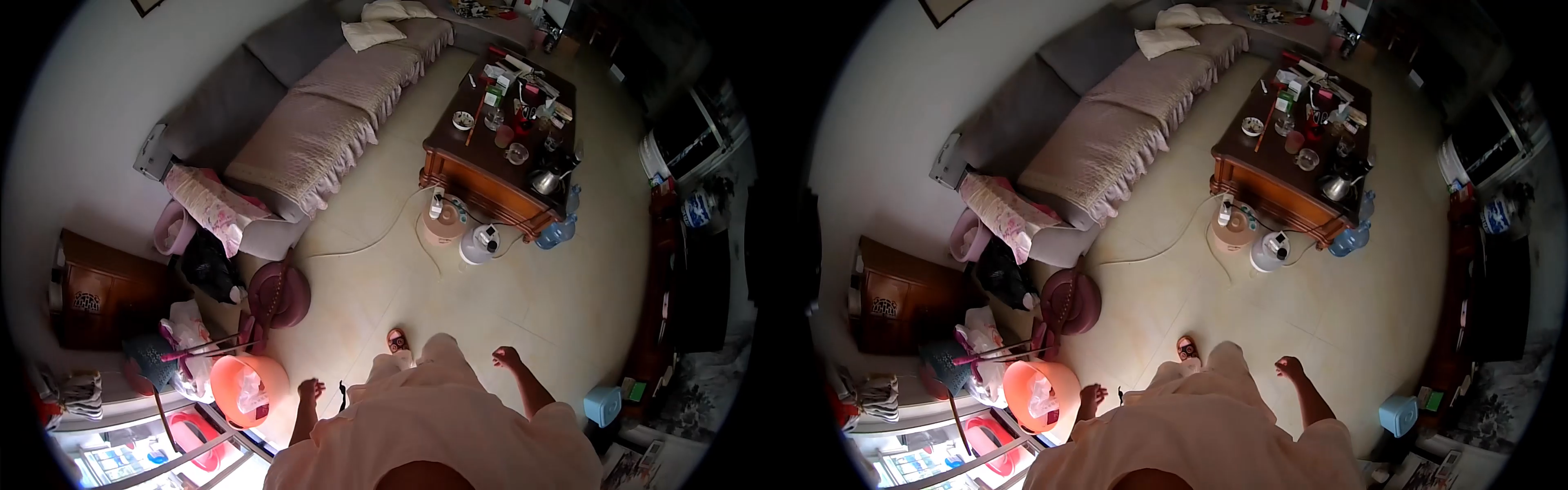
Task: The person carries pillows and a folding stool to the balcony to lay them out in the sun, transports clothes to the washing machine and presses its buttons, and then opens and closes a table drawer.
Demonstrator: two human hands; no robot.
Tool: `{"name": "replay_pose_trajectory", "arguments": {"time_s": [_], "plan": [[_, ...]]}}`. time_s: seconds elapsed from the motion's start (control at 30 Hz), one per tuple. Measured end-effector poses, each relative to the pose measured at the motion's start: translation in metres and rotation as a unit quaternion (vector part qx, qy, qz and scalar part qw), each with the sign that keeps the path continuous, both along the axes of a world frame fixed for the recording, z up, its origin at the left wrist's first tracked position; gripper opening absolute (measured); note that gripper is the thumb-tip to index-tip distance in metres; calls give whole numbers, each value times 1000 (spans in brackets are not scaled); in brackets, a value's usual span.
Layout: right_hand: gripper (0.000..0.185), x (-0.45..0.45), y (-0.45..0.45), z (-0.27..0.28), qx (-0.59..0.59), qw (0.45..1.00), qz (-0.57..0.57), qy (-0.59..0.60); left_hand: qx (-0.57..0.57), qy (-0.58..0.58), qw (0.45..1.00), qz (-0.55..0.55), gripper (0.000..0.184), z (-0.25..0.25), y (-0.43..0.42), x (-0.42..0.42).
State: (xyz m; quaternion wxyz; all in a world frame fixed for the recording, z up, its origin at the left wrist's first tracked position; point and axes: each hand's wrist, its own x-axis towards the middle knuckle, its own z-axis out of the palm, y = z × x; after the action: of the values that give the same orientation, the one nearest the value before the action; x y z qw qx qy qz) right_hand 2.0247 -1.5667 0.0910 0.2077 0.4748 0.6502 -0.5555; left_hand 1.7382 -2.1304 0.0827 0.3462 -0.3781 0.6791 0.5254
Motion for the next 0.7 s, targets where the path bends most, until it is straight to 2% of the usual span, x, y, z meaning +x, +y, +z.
{"name": "replay_pose_trajectory", "arguments": {"time_s": [0.07,0.1,0.13,0.2,0.27,0.3,0.37,0.43,0.47,0.5,0.53,0.57,0.6,0.67,0.7], "plan": [[16,-33,-3,-5,-9,1000,-6,-21,-5,55,996,-71,12,0,59,-112],[16,-49,-3,-6,-23,999,-41,-16,3,92,991,-100,12,17,97,-164],[16,-68,0,-6,-37,996,-76,-11,46,146,982,-107,13,7,121,-212],[20,-120,13,17,18,999,26,-41,22,163,967,-197,15,18,185,-306],[26,-140,50,-40,111,971,210,40,32,232,949,-211,16,38,250,-377],[28,-161,71,-53,64,974,217,6,35,264,939,-216,16,44,277,-404],[28,-211,125,-101,67,980,182,37,56,249,941,-222,17,33,317,-455],[32,-312,166,-57,49,972,199,-113,73,185,946,-257,18,0,322,-494],[33,-348,193,-73,68,988,119,-71,88,137,948,-274,18,-18,332,-514],[19,-378,232,-102,66,992,105,16,62,122,947,-289,18,-12,344,-527],[19,-426,259,-81,66,994,43,82,36,107,946,-303,17,0,357,-536],[20,-470,289,-83,80,990,40,107,30,81,958,-272,17,-1,364,-548],[19,-525,308,-41,9,987,-66,149,25,58,968,-241,17,-2,368,-564],[20,-614,355,0,21,979,-40,200,-32,11,973,-229,15,-3,386,-598],[19,-653,376,13,41,981,-32,189,-34,-8,972,-232,14,-19,389,-619]]}}
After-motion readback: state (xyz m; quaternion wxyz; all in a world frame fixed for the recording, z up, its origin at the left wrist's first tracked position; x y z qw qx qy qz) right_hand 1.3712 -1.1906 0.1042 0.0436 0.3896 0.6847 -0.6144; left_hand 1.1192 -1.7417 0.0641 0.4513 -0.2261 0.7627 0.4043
